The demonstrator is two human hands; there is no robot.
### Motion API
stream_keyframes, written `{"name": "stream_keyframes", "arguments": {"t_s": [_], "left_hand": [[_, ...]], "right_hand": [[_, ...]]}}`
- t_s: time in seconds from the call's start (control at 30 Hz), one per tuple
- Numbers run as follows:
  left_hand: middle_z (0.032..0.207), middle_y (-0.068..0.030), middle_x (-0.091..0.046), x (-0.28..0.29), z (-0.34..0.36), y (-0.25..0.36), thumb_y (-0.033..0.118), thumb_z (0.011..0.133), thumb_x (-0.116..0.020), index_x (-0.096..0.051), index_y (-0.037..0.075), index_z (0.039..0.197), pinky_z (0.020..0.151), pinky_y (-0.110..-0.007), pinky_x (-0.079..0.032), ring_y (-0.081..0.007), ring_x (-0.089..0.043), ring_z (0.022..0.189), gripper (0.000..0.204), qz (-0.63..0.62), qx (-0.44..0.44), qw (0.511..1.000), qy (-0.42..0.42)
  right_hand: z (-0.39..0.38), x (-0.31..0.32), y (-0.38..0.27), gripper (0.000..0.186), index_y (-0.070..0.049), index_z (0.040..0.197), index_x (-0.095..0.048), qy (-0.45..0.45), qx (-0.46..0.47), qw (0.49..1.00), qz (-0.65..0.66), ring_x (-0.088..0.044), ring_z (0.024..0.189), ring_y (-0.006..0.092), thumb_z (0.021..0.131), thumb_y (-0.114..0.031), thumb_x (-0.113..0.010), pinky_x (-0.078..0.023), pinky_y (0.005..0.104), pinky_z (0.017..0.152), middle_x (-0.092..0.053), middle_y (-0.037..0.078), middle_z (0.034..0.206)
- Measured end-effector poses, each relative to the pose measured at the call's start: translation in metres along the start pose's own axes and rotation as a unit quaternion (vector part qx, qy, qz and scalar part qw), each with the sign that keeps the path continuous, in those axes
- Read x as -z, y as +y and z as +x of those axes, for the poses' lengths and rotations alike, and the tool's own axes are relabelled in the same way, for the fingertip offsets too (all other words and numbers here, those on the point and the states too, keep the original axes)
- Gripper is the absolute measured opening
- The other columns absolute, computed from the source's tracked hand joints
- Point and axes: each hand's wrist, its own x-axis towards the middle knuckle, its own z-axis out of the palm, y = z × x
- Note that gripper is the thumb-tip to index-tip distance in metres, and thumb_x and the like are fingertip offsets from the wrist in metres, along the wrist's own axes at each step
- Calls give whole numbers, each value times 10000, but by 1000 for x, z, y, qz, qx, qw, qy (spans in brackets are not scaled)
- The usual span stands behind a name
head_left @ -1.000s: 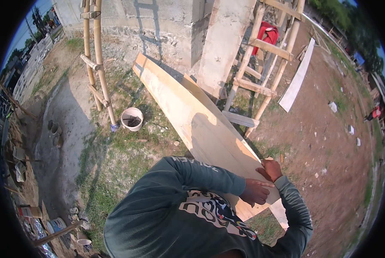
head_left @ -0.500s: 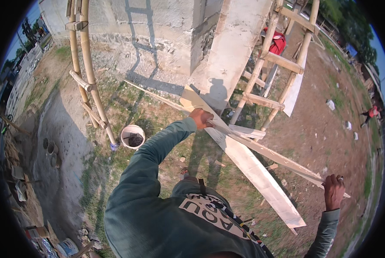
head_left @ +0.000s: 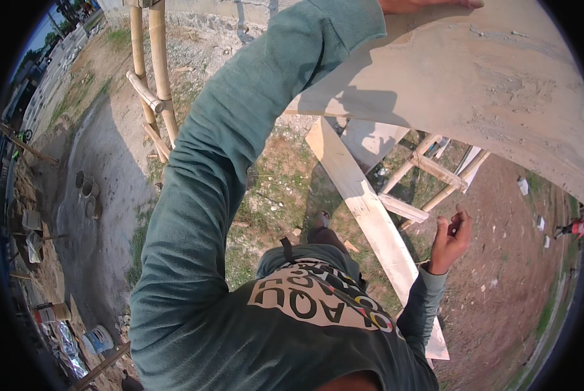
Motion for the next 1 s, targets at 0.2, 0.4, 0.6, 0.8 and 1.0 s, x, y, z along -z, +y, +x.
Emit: {"name": "stream_keyframes", "arguments": {"t_s": [0.2,0.4,0.6,0.8,1.0], "left_hand": [[883,-192,-621,30,52,-75,580,718,-725,-583,17,972,756,-419,-496,-331,-631,868,633,-3,33,997,75],[983,-221,-596,38,70,-179,562,736,-716,-515,-12,1086,808,-424,-488,-344,-614,936,702,16,64,988,140],[1082,-250,-572,63,60,-298,545,754,-707,-447,-40,1201,860,-429,-480,-356,-596,1004,781,53,120,977,167],[1182,-279,-547,58,-24,-419,528,772,-698,-379,-69,1316,912,-433,-472,-369,-579,1072,868,50,237,955,172],[1435,-294,-320,11,-180,-518,482,825,-655,-258,-52,1422,1113,-424,-289,-411,-324,1342,894,64,372,918,120]], "right_hand": [[95,-232,-31,706,-28,1274,-512,-8,9,946,325,-371,735,96,705,-313,-818,-364,216,636,-420,-14,943],[203,-375,-66,404,82,1053,-582,81,21,845,528,-605,881,182,822,-211,-737,-487,288,788,-637,129,994],[305,-430,-109,463,96,1098,-564,81,8,733,676,-611,935,249,805,-209,-753,-537,376,808,-608,171,1082],[414,-434,-137,581,107,1229,-494,76,-34,791,606,-589,999,264,852,-269,-728,-520,379,870,-553,206,1208],[504,-525,-142,555,109,1216,-510,44,44,887,457,-594,1001,258,866,-275,-705,-517,369,871,-565,203,1199]]}}
